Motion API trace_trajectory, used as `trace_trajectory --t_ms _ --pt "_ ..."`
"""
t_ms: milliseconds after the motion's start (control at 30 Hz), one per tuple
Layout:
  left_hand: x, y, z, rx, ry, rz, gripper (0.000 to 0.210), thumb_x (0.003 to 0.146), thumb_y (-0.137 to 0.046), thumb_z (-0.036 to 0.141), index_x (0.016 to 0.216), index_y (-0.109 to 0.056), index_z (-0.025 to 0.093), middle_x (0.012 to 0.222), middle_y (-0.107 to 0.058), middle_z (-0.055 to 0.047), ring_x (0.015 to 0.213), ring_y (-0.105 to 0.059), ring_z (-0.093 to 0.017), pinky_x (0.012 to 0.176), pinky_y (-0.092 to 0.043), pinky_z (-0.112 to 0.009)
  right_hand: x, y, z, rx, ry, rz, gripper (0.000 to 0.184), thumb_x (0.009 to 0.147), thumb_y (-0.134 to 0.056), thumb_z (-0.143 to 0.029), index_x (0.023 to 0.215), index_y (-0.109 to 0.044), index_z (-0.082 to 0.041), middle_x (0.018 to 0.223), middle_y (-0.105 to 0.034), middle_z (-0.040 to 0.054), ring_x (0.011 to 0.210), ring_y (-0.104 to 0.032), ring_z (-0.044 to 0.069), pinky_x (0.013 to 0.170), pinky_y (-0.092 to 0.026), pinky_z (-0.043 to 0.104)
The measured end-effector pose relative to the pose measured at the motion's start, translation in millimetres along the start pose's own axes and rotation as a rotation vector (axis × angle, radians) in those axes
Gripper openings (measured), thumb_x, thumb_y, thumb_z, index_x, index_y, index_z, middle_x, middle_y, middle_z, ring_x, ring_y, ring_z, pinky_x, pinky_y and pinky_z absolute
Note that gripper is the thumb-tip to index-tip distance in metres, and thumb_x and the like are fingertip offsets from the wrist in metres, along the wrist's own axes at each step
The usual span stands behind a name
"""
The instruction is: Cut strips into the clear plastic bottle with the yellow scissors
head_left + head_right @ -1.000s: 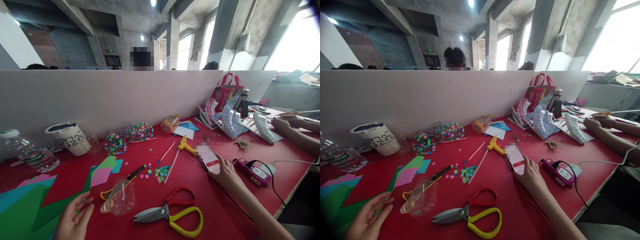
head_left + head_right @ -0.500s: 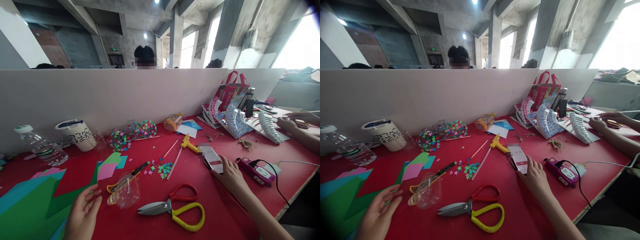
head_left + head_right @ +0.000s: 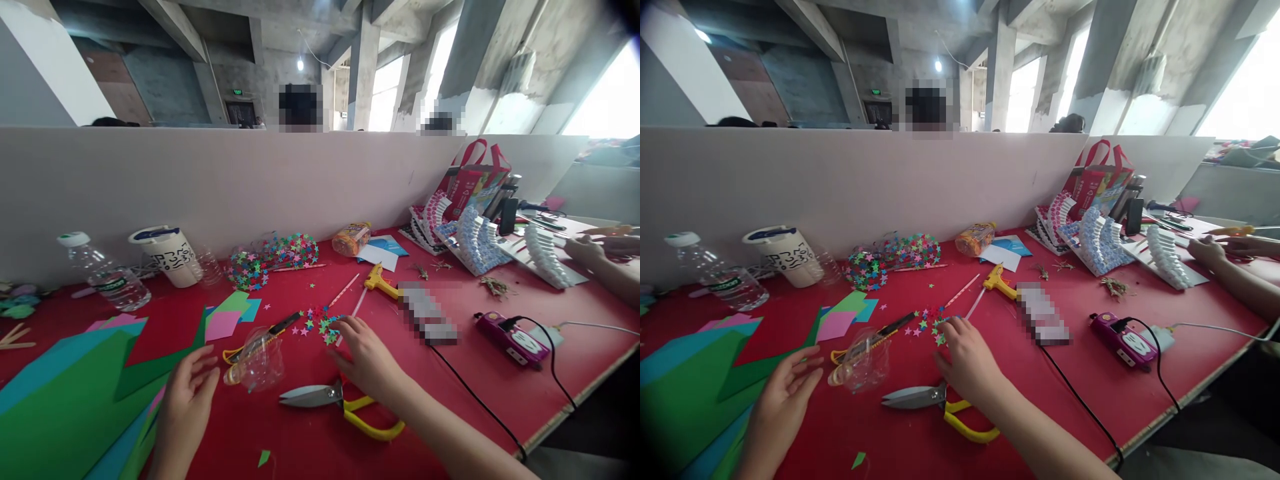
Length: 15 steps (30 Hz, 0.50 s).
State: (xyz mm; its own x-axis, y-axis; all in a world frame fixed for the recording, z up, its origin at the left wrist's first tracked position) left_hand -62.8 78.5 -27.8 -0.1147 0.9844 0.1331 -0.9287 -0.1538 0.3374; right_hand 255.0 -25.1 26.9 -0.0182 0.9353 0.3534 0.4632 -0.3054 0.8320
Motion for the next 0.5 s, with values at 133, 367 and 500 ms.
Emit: trace_trajectory --t_ms 133,367,500 --pt "-4 7.0 12 -0.020 -0.020 0.072 0.043 0.069 -0.067 0.047 0.103 -0.059 0.022 0.110 -0.065 -0.011 0.100 -0.066 -0.028 0.089 -0.056 -0.044 22 -32 -19 0.044 0.103 -0.046 0.028 0.099 -0.065 -0.030 0.125 -0.063 -0.020 0.128 -0.065 0.0083 0.106 -0.068 0.026 0.089 -0.057 0.047" --pt "-18 -1.8 29 0.015 -0.083 0.026 0.039 0.074 -0.064 0.046 0.104 -0.061 0.021 0.108 -0.067 -0.011 0.098 -0.066 -0.028 0.084 -0.057 -0.040 12 -29 5 0.113 0.116 -0.006 0.022 0.101 -0.063 -0.029 0.122 -0.065 -0.021 0.126 -0.066 0.0077 0.101 -0.069 0.023 0.086 -0.058 0.044" --pt "-15 -2.8 16 0.030 -0.088 0.022 0.039 0.072 -0.062 0.041 0.105 -0.062 0.020 0.113 -0.066 -0.013 0.106 -0.064 -0.031 0.093 -0.054 -0.046 7 -28 -2 0.123 0.109 -0.030 0.013 0.100 -0.063 -0.027 0.110 -0.068 -0.019 0.111 -0.071 0.0052 0.095 -0.069 0.022 0.083 -0.059 0.041"
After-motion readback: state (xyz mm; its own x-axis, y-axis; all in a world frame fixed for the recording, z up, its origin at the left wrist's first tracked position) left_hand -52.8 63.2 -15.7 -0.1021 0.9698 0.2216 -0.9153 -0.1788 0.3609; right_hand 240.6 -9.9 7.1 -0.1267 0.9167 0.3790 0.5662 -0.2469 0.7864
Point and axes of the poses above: each hand's wrist, its own x-axis towards the middle knuckle, its own y-axis out of the back of the hand, z = x × y, the point moved 6 cm from there along x, towards the middle knuckle
